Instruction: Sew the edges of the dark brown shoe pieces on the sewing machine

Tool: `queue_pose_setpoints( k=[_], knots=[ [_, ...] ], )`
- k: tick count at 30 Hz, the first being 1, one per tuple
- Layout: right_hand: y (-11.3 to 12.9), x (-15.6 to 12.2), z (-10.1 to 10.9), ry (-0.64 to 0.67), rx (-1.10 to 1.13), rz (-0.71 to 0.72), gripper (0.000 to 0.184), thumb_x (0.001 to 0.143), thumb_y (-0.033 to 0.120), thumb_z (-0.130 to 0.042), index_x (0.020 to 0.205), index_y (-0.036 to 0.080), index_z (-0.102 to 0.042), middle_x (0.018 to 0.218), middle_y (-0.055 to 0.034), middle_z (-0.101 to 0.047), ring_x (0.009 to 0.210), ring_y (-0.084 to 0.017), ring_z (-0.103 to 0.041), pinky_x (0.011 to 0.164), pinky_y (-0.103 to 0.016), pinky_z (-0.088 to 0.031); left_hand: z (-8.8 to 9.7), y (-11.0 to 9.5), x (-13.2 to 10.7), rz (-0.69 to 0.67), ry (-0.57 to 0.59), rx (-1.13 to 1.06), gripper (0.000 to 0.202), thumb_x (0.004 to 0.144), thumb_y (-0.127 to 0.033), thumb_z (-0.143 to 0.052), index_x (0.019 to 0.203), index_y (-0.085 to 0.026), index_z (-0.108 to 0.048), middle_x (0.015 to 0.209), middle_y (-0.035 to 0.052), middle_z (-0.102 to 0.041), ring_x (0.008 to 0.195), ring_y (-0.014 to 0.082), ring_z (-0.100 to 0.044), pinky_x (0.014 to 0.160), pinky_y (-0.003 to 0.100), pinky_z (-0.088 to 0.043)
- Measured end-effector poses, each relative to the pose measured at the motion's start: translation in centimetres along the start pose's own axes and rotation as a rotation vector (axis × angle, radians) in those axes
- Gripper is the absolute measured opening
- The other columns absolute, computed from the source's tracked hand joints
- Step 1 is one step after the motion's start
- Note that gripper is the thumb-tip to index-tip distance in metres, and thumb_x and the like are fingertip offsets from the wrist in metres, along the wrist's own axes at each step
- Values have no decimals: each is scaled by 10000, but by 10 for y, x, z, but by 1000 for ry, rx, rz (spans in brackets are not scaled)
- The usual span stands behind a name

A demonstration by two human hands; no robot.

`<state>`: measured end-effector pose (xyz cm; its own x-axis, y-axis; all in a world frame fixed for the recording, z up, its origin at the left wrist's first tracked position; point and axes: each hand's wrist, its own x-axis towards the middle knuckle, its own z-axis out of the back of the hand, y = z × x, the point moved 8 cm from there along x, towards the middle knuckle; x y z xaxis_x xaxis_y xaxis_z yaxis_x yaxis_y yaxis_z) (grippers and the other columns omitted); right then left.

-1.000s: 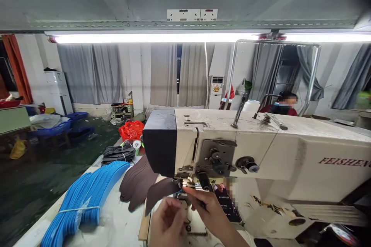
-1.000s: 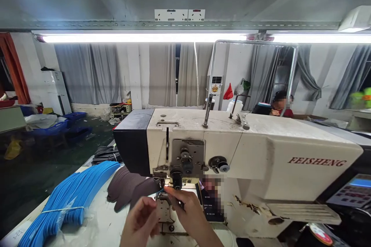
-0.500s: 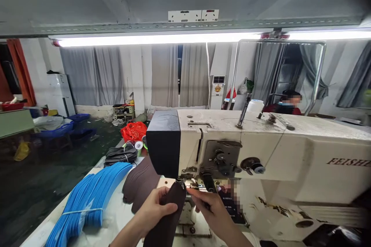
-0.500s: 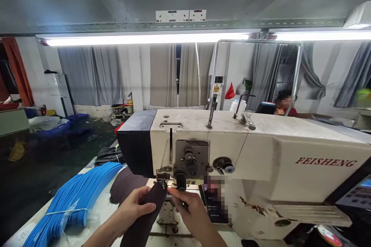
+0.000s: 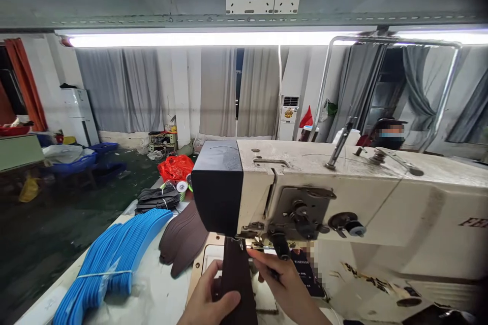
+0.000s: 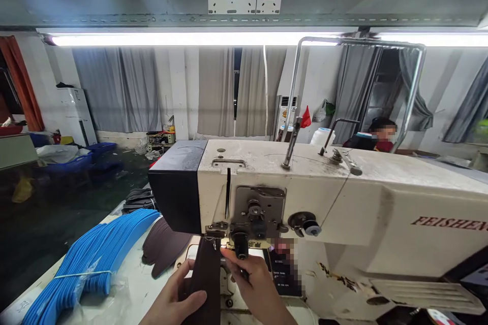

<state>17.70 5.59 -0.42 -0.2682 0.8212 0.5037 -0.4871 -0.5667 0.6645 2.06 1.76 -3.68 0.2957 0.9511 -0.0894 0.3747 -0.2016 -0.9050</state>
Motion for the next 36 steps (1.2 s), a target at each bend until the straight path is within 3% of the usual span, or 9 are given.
queue_pose_setpoints(
  k=[4,9,18,28,36],
  knots=[
    [-1,-2,2,-19,-1,-6,306,890,366,-535,1139,280,-692,799,-52,-740,603,-166,-648,600,-256,-553,-1,-4,-5,-3,24,-19,545,611,-382,-798,1035,-200,-507,812,57,-719,675,182,-651,662,313,-501],
    [7,-1,4,-12,-18,45,310,898,340,-515,1148,267,-683,747,-38,-723,590,-151,-637,611,-246,-548,5,-10,-7,6,-27,-15,633,551,-338,-832,1086,-227,-514,852,32,-719,691,176,-649,720,313,-496],
    [19,3,4,46,-14,37,328,909,274,-473,1169,241,-671,652,-21,-686,553,-141,-616,582,-223,-519,5,-33,-9,60,-72,-16,694,525,-231,-835,1155,-235,-544,1031,56,-694,911,242,-645,835,347,-493],
    [8,0,1,5,-39,98,339,916,331,-468,1170,237,-672,635,-30,-681,523,-147,-605,540,-234,-512,1,-44,7,-20,-78,-25,731,530,-266,-833,1186,-215,-513,895,59,-726,796,228,-670,738,321,-524],
    [2,0,-1,20,-36,13,342,910,373,-486,1165,250,-678,726,-47,-712,580,-163,-622,583,-259,-534,4,-31,18,-68,-256,62,802,573,-366,-789,1279,-266,-422,909,51,-707,785,232,-664,594,276,-517]
  ],
)
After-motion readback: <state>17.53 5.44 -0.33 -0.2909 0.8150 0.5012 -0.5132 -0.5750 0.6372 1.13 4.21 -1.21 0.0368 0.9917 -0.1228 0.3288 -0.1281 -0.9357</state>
